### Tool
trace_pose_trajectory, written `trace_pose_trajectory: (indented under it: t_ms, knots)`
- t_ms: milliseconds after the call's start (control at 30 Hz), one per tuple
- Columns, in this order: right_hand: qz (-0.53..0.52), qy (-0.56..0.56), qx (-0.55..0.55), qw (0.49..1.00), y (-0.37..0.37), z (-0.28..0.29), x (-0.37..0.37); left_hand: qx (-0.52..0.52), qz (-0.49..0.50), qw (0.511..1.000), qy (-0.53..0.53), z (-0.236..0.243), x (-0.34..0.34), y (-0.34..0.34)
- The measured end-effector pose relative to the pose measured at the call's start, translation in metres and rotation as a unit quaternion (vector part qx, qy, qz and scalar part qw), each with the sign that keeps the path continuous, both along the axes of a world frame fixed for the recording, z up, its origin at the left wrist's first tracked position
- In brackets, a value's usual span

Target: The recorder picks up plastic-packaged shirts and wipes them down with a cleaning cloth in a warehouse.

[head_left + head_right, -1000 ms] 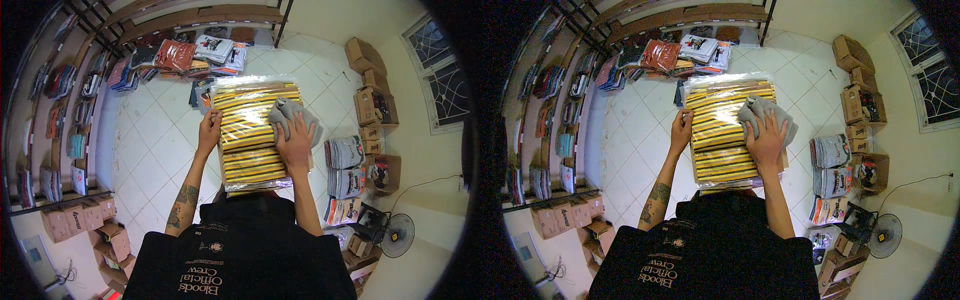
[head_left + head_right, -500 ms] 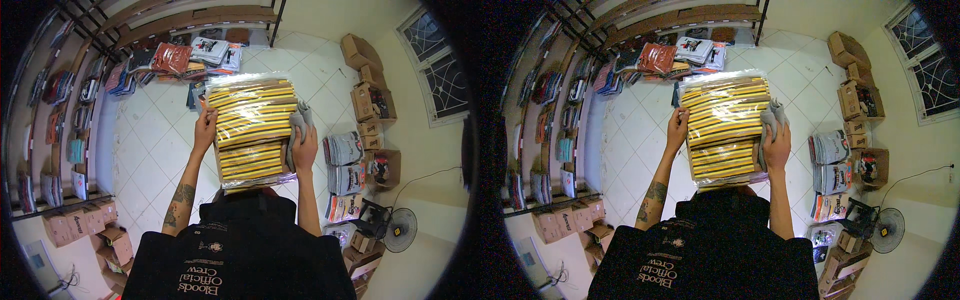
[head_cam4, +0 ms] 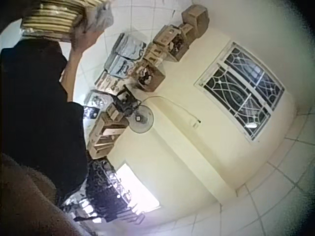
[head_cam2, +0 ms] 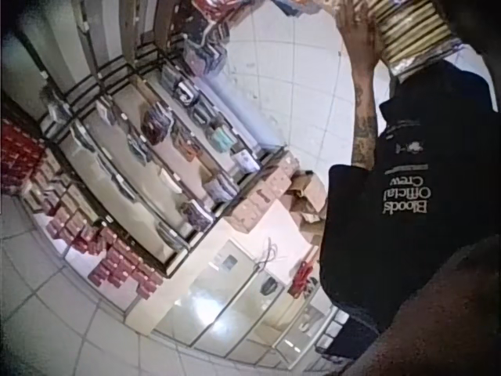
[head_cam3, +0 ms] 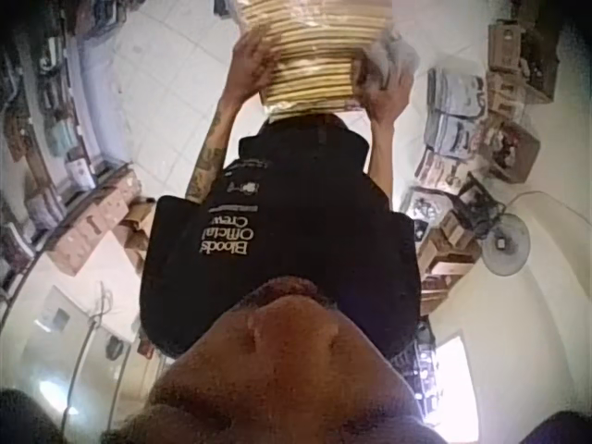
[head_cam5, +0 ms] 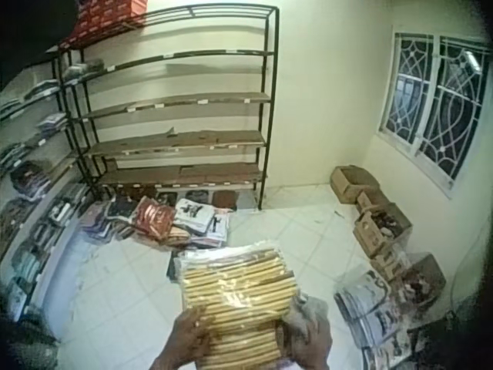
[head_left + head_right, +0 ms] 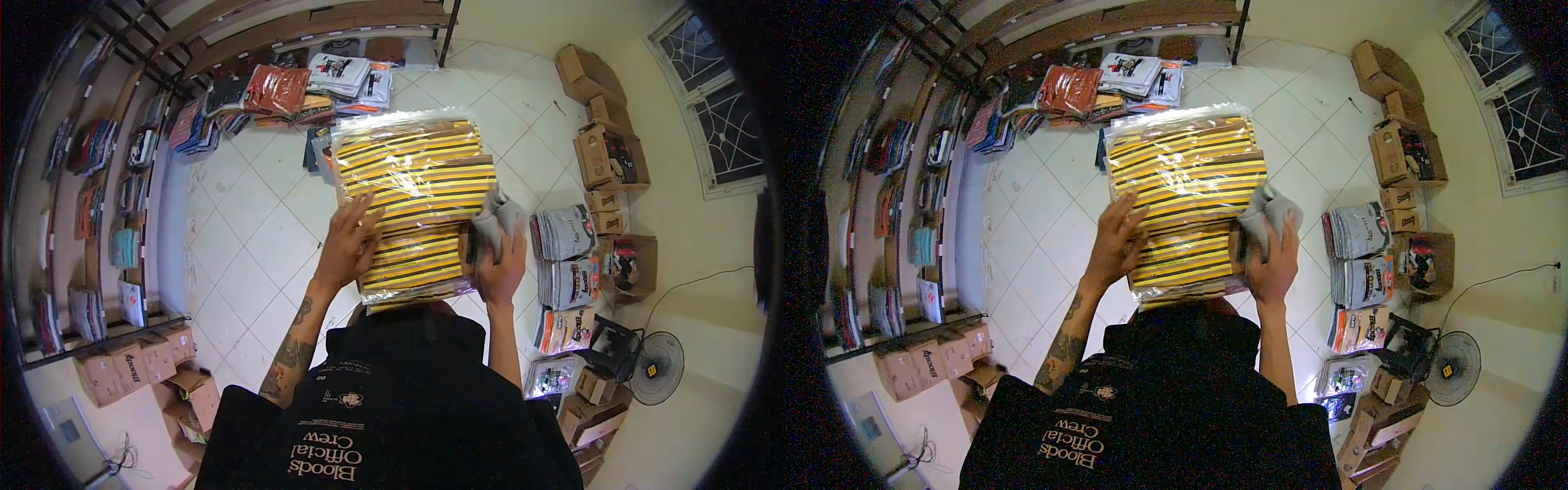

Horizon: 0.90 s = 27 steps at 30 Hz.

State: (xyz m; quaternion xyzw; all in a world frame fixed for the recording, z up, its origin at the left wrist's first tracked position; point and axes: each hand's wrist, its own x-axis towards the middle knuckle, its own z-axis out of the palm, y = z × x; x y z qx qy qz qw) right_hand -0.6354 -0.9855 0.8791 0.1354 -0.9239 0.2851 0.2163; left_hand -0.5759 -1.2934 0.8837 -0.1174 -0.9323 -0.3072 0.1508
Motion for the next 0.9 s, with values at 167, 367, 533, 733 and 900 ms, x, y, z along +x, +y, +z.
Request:
trace_pose_trajectory:
  t_ms: [167, 367, 533, 733, 900]
  knots:
    - [0.176, -0.033, 0.023, 0.984, -0.014, -0.014, 0.019, 0.026, 0.011, 0.998, -0.055, -0.026, 0.003, 0.004]
    - [0.385, -0.077, 0.086, 0.916, -0.055, -0.012, 0.039, 0.094, -0.017, 0.995, -0.034, -0.039, 0.002, -0.002]
    - [0.528, -0.079, 0.105, 0.839, -0.097, 0.000, 0.045, 0.189, -0.059, 0.979, -0.043, -0.045, -0.001, -0.015]
    - [0.546, -0.098, 0.102, 0.826, -0.082, -0.003, 0.025, 0.079, -0.072, 0.986, -0.129, -0.033, 0.001, -0.024]
    - [0.497, -0.104, 0.102, 0.856, -0.044, 0.002, 0.006, 0.061, -0.105, 0.987, -0.103, -0.034, 0.002, -0.028]
